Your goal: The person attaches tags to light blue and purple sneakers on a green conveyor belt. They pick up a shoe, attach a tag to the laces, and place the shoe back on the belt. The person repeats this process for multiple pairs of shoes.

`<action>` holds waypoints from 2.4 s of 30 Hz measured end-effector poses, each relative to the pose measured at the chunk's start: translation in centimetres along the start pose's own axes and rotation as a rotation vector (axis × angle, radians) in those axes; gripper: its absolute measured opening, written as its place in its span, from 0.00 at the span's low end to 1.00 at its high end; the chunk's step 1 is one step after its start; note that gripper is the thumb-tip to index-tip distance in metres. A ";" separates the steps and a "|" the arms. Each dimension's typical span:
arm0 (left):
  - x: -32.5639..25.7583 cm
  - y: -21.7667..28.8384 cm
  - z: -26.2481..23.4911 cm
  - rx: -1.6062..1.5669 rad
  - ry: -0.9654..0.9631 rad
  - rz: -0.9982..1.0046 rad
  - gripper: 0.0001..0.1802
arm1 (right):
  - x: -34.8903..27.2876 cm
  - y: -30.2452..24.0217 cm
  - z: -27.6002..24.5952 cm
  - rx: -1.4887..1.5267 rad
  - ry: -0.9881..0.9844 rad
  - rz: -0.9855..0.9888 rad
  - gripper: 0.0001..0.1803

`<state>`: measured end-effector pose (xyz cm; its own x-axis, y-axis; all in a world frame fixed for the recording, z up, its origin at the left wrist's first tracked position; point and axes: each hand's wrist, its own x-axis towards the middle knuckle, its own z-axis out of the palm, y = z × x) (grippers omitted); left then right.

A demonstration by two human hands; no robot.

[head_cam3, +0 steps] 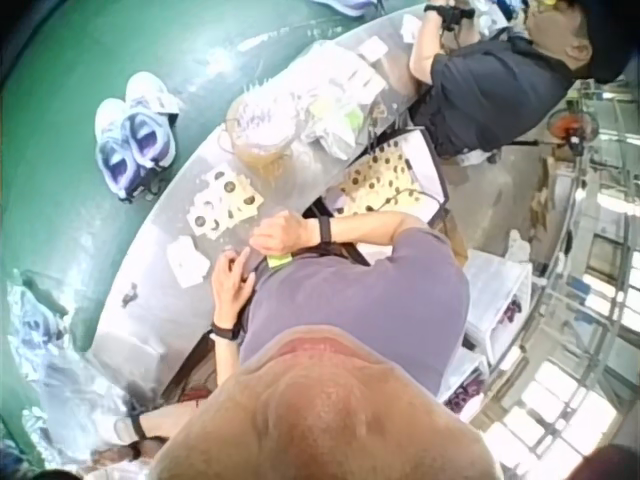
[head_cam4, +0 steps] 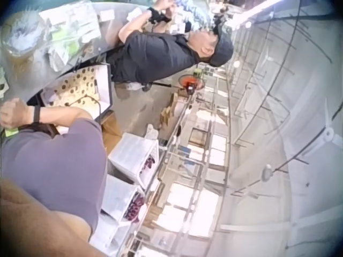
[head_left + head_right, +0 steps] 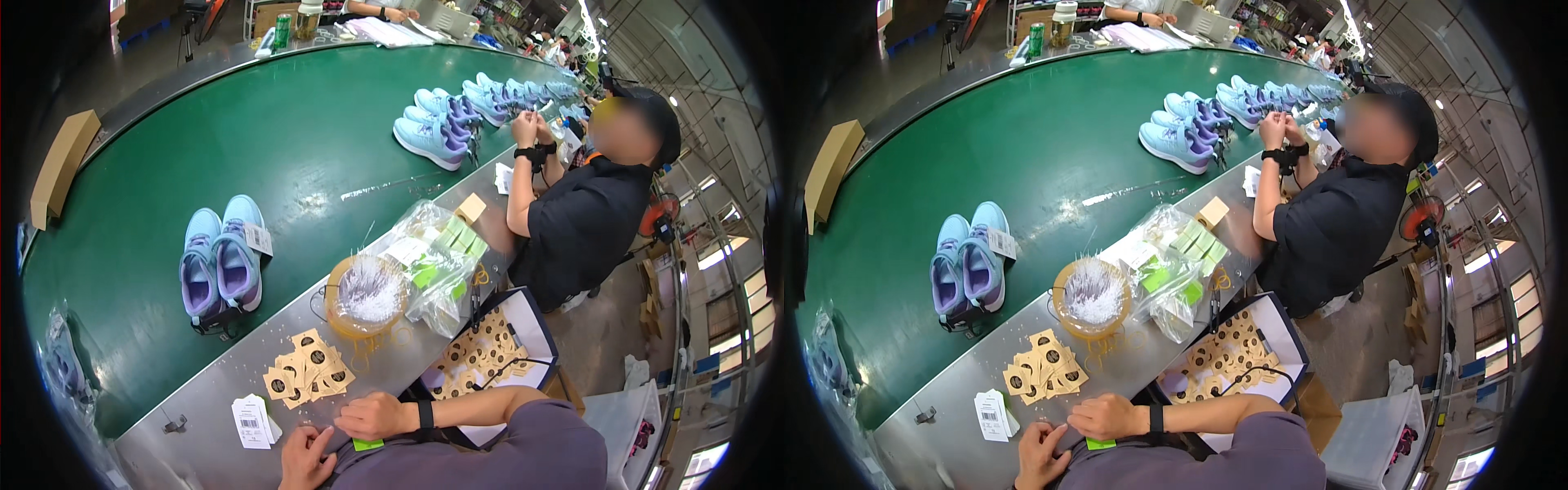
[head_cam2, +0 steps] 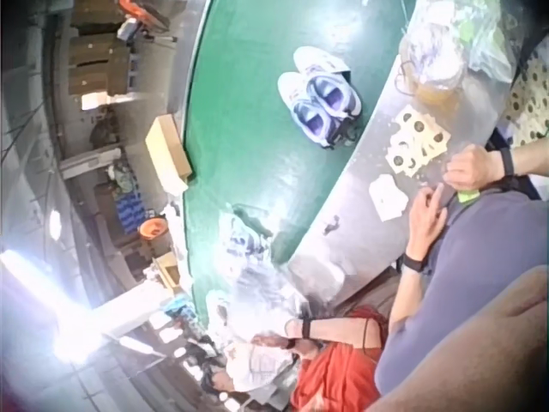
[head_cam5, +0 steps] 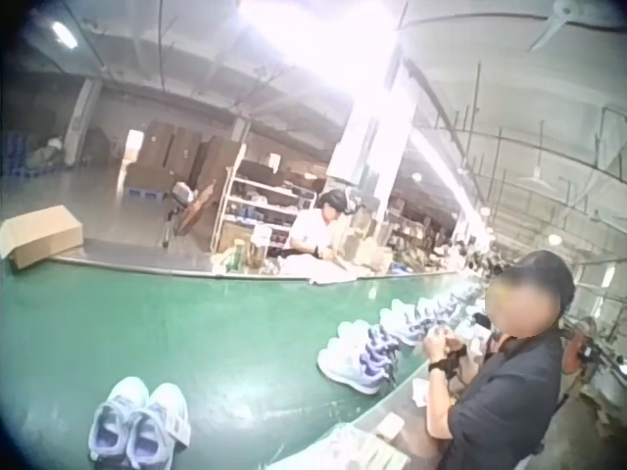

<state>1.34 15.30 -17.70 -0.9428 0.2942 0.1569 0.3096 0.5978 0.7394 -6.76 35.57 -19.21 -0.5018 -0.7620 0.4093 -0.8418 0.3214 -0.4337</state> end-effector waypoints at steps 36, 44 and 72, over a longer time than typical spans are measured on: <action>-2.3 -1.3 -0.4 -0.150 0.033 0.034 0.27 | 0.8 -1.0 0.8 -0.024 -0.120 0.006 0.05; -2.6 -1.4 0.5 -0.121 0.062 0.038 0.28 | 0.7 -0.9 0.8 -0.021 -0.152 -0.001 0.05; -2.9 -1.0 0.0 -0.119 0.077 0.027 0.27 | 0.4 -1.5 1.1 -0.021 -0.126 -0.011 0.05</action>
<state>3.83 13.89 -18.89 -0.9425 0.2478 0.2242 0.3223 0.4964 0.8061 -5.53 34.14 -19.27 -0.4650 -0.8296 0.3091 -0.8516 0.3235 -0.4125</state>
